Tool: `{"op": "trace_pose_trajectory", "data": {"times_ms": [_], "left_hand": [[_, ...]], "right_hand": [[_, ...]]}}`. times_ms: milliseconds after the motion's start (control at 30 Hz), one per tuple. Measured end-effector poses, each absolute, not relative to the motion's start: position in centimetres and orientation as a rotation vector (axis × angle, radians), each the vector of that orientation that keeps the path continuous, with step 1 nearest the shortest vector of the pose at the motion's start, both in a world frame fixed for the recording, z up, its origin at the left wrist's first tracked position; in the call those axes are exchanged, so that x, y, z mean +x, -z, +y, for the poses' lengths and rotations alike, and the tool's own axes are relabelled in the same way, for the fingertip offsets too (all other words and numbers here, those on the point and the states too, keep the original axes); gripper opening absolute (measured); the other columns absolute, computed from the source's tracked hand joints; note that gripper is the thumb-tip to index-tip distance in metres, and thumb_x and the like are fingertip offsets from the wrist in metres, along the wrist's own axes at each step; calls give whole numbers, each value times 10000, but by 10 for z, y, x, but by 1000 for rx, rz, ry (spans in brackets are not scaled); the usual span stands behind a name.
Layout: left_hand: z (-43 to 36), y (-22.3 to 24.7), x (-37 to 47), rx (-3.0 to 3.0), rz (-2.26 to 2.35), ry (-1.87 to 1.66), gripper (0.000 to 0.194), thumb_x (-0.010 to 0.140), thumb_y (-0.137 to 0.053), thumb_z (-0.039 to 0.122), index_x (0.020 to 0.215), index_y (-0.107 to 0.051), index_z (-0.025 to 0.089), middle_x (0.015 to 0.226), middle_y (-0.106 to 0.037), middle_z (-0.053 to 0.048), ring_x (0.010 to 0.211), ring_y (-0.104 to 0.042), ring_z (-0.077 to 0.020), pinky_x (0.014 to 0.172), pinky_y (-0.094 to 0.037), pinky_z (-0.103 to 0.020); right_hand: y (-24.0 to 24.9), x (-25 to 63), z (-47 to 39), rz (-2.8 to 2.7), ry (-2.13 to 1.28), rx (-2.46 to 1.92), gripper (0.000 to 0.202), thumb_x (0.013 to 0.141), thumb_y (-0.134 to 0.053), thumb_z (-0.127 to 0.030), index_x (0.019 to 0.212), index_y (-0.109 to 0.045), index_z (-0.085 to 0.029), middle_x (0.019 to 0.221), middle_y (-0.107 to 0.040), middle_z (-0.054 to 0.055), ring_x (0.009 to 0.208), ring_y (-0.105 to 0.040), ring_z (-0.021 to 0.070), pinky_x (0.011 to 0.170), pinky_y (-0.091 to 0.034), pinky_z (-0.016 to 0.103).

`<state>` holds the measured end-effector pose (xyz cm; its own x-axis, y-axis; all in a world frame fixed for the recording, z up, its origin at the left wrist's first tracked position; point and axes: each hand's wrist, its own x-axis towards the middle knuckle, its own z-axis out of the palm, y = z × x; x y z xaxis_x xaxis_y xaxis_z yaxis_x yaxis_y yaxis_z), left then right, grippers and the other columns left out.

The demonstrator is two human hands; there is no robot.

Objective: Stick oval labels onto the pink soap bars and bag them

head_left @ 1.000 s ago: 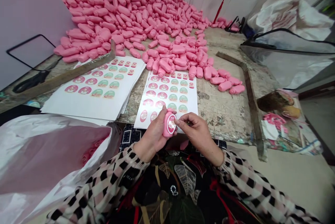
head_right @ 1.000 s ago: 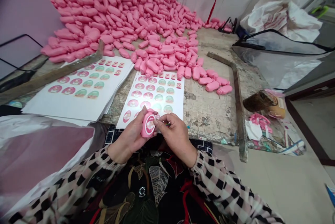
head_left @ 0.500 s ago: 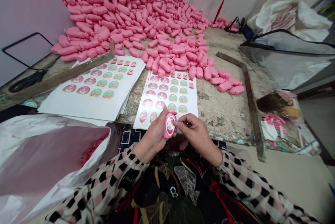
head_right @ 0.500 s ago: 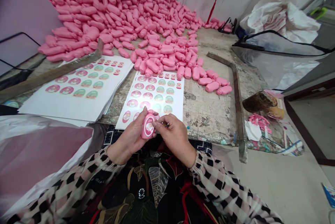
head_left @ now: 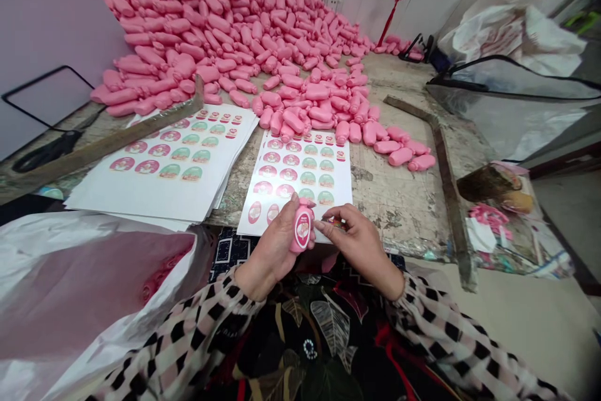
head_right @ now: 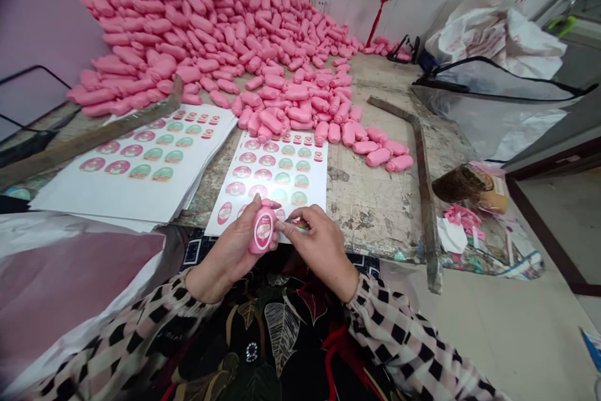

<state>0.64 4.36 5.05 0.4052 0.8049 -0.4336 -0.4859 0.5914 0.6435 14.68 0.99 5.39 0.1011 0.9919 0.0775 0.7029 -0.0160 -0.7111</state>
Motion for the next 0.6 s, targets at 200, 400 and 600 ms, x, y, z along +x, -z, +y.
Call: {"op": "trace_pose_trajectory", "data": {"times_ms": [200, 400, 600], "left_hand": [[47, -57, 14, 101, 665, -829, 244, 849, -524, 378, 836, -580, 140, 748, -614, -33, 633, -608, -126, 560, -508, -219], [44, -55, 13, 145, 815, -864, 245, 869, -491, 372, 857, -561, 137, 701, -608, -32, 570, -589, -115, 522, -511, -216], [33, -55, 6, 607, 876, -677, 369, 790, -535, 528, 908, -505, 179, 635, -558, 7, 495, -530, -114, 408, -430, -207]], "right_hand": [[-43, 127, 8, -1389, -886, -1640, 529, 641, -709, -431, 1110, -533, -261, 906, -538, 1, 688, -500, 123, 560, -416, 240], [-34, 121, 8, -1116, -1124, -1529, 510, 595, -744, -419, 1021, -538, -229, 818, -508, -26, 622, -482, 92, 536, -413, 213], [-37, 122, 15, -994, -1347, -1317, 328, 739, -605, -475, 913, -516, -211, 609, -489, -68, 467, -464, 86, 470, -391, 220]]}}
